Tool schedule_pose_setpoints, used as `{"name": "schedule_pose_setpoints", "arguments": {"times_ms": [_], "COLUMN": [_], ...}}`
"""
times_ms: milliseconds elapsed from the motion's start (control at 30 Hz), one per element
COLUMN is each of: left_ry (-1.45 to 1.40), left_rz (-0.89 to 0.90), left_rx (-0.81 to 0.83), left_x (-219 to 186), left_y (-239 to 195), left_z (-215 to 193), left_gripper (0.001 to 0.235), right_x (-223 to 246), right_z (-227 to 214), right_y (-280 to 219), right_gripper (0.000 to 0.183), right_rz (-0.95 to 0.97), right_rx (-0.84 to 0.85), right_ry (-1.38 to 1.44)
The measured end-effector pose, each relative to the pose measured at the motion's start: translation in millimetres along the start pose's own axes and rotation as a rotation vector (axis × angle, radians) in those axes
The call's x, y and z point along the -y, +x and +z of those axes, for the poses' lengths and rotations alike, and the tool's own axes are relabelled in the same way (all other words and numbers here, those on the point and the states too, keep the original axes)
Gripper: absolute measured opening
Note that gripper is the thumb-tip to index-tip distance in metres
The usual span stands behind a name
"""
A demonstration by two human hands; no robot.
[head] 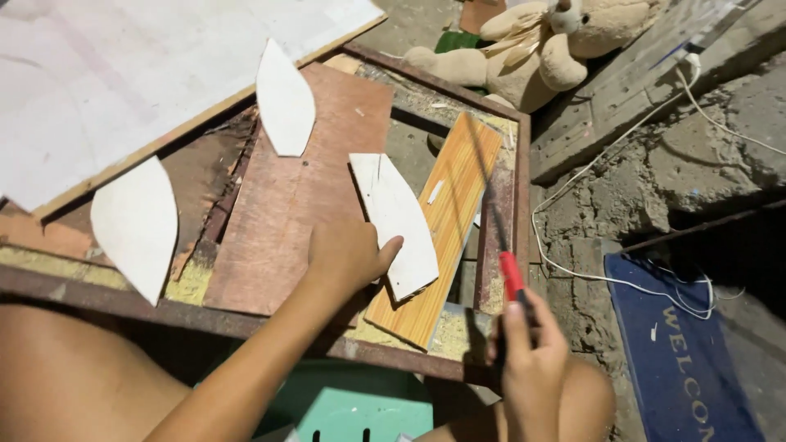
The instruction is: Using a hand saw to cut out leaf-shaped pieces from thin plywood on a low workbench.
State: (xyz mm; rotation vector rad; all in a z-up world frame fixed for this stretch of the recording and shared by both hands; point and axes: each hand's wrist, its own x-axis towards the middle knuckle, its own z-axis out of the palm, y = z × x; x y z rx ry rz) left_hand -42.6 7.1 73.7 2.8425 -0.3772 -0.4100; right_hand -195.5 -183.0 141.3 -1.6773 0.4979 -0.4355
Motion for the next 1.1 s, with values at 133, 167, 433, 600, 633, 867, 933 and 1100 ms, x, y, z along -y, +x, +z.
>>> {"name": "schedule_pose_setpoints", "arguments": {"times_ms": [133, 167, 433, 600, 633, 867, 933, 1100], "left_ry": [0.026, -0.053, -0.096, 0.002, 0.006, -0.067, -0.029, 0.007], "left_rz": [-0.028, -0.071, 0.434, 0.456, 0.418, 0.309, 0.282, 0.224], "left_rx": [0.083, 0.146, -0.254, -0.443, -0.409, -0.64, -0.618, -0.614], "left_x": [11.1, 18.7, 75.5, 69.7, 67.4, 54.2, 51.9, 47.4], "left_y": [10.0, 10.5, 42.3, 59.9, 59.4, 63.1, 68.4, 75.7], "left_z": [-19.5, -29.4, -16.7, 18.3, 18.4, 29.9, 30.2, 37.8], "left_gripper": [0.078, 0.084, 0.106, 0.111, 0.112, 0.057, 0.061, 0.069], "right_x": [-5.9, -8.9, -15.1, -15.7, -14.3, -8.3, 0.0, 10.8], "right_z": [0.5, 0.8, 22.9, 25.4, 24.9, 23.3, 30.5, 40.4], "right_y": [-3.4, -5.4, -33.6, -40.3, -42.0, -62.8, -69.7, -80.4], "right_gripper": [0.043, 0.045, 0.052, 0.054, 0.056, 0.061, 0.061, 0.059], "right_rz": [0.034, -0.01, 0.099, 0.134, 0.056, 0.036, 0.104, 0.201], "right_rx": [0.125, 0.141, 0.264, 0.171, 0.183, 0.214, 0.157, 0.046], "right_ry": [-0.328, -0.355, -0.267, -0.448, -0.429, -0.35, -0.365, -0.384]}}
